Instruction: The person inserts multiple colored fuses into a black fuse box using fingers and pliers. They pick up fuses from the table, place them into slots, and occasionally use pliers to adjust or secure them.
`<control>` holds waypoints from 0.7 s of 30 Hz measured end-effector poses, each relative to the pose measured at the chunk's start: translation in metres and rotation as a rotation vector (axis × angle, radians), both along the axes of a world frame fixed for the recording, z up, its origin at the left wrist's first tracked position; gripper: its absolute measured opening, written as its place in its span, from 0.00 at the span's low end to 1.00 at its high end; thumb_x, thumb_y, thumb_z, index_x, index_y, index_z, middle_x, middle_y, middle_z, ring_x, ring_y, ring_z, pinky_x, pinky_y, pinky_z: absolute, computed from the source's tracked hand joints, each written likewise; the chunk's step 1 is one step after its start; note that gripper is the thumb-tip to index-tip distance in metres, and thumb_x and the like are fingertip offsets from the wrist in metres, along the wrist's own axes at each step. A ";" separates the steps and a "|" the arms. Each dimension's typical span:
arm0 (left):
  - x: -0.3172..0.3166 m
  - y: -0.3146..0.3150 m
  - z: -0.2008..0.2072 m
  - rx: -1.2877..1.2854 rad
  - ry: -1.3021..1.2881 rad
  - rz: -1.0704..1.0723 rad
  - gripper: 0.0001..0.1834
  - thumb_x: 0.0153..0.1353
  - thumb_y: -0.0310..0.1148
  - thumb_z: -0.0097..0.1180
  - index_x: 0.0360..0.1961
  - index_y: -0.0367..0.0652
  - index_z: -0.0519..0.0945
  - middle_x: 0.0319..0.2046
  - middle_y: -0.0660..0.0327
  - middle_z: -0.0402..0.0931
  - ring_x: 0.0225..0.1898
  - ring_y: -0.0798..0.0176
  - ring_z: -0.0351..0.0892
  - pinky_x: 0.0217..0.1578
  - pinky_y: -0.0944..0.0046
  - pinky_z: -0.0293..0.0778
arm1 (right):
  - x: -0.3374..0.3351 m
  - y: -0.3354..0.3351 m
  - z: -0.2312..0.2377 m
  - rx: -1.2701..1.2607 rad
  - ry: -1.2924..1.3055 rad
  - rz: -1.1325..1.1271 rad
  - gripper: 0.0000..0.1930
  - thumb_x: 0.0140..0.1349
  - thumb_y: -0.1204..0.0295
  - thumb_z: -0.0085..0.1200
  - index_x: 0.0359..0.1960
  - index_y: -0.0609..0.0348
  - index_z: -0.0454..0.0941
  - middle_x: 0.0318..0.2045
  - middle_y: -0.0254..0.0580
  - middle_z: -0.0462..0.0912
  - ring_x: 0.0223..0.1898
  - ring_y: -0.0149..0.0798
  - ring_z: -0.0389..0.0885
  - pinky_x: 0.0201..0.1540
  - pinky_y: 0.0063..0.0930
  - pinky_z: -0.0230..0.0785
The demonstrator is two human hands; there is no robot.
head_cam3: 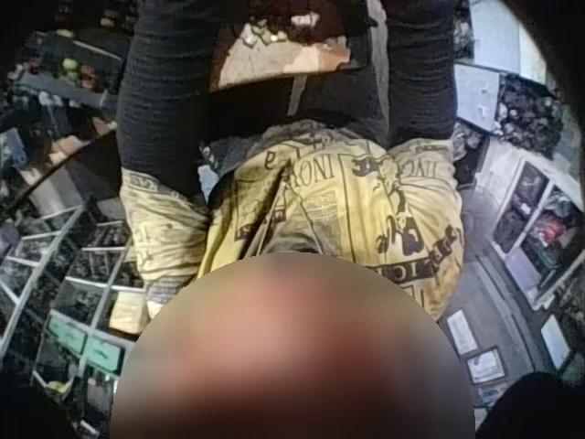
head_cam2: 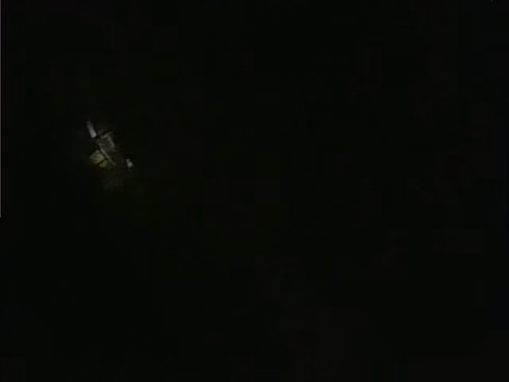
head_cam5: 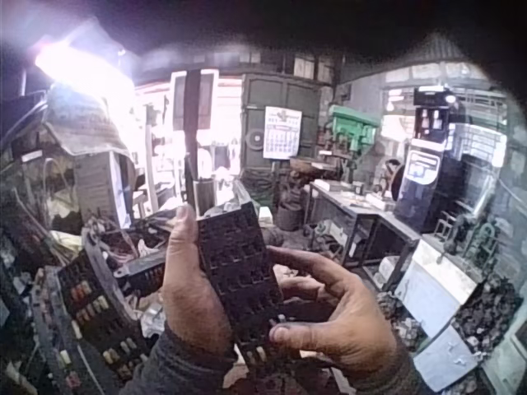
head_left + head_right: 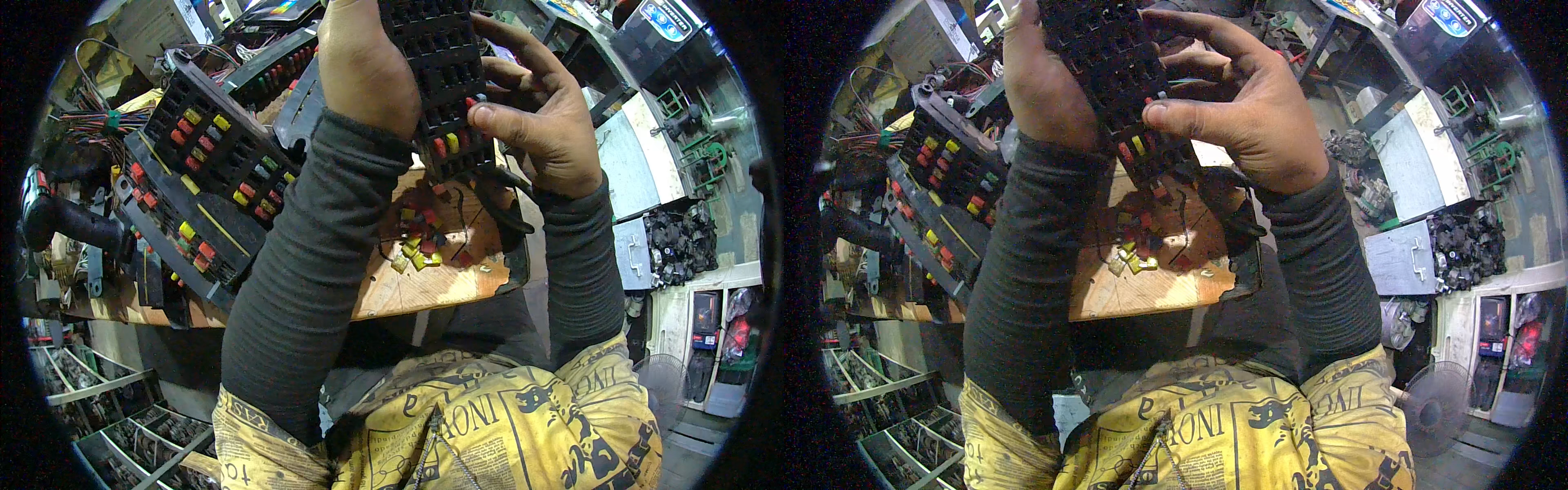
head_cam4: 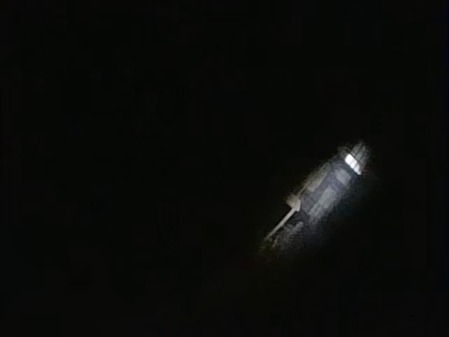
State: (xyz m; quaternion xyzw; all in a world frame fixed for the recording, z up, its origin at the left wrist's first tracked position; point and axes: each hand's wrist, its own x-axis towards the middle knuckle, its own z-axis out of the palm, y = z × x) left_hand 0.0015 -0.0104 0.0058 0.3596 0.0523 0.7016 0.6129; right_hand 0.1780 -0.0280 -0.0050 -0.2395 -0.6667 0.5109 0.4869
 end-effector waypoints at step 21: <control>0.003 -0.002 -0.001 -0.073 0.054 0.078 0.31 0.74 0.57 0.37 0.47 0.36 0.77 0.34 0.53 0.81 0.32 0.55 0.85 0.32 0.57 0.85 | -0.007 0.001 -0.018 -0.007 0.166 0.017 0.37 0.54 0.78 0.68 0.67 0.63 0.67 0.56 0.54 0.80 0.54 0.44 0.83 0.58 0.38 0.78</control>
